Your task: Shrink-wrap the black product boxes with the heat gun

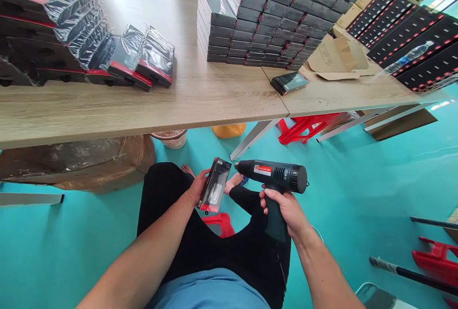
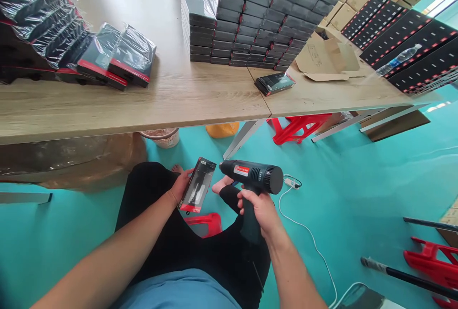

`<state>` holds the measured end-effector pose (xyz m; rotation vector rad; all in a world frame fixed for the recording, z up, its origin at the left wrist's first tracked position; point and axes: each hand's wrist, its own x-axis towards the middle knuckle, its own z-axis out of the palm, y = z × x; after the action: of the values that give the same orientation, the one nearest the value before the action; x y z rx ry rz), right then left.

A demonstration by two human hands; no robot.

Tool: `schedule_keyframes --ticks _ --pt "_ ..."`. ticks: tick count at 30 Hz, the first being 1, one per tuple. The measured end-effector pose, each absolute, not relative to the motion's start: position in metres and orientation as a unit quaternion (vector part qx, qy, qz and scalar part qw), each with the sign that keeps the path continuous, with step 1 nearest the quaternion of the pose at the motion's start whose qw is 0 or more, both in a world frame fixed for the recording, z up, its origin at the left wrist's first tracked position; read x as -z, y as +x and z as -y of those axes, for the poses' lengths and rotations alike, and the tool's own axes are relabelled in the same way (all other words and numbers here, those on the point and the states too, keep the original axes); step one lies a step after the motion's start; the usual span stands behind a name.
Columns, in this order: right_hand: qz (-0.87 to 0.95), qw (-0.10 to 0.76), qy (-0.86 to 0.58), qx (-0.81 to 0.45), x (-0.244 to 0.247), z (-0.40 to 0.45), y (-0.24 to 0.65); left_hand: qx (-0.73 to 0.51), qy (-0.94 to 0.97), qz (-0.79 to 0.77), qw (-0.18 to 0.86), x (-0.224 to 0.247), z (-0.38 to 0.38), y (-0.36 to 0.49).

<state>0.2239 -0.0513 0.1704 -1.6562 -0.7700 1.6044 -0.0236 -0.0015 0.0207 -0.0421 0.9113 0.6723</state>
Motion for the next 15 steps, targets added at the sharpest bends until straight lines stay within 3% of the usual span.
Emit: schedule_keyframes --ticks 4,9,15 --pt "0.385 0.264 -0.572 -0.675 -0.183 0.062 0.216 -0.336 -0.018 -0.441 0.832 -0.015 0.000 -0.021" --pt "0.484 0.091 -0.517 -0.700 -0.198 0.078 0.215 -0.336 -0.025 -0.413 0.846 -0.014 0.000 -0.021" --pt "0.460 0.238 -0.622 -0.587 -0.191 0.038 0.221 -0.328 -0.008 -0.436 0.838 -0.020 0.003 -0.021"
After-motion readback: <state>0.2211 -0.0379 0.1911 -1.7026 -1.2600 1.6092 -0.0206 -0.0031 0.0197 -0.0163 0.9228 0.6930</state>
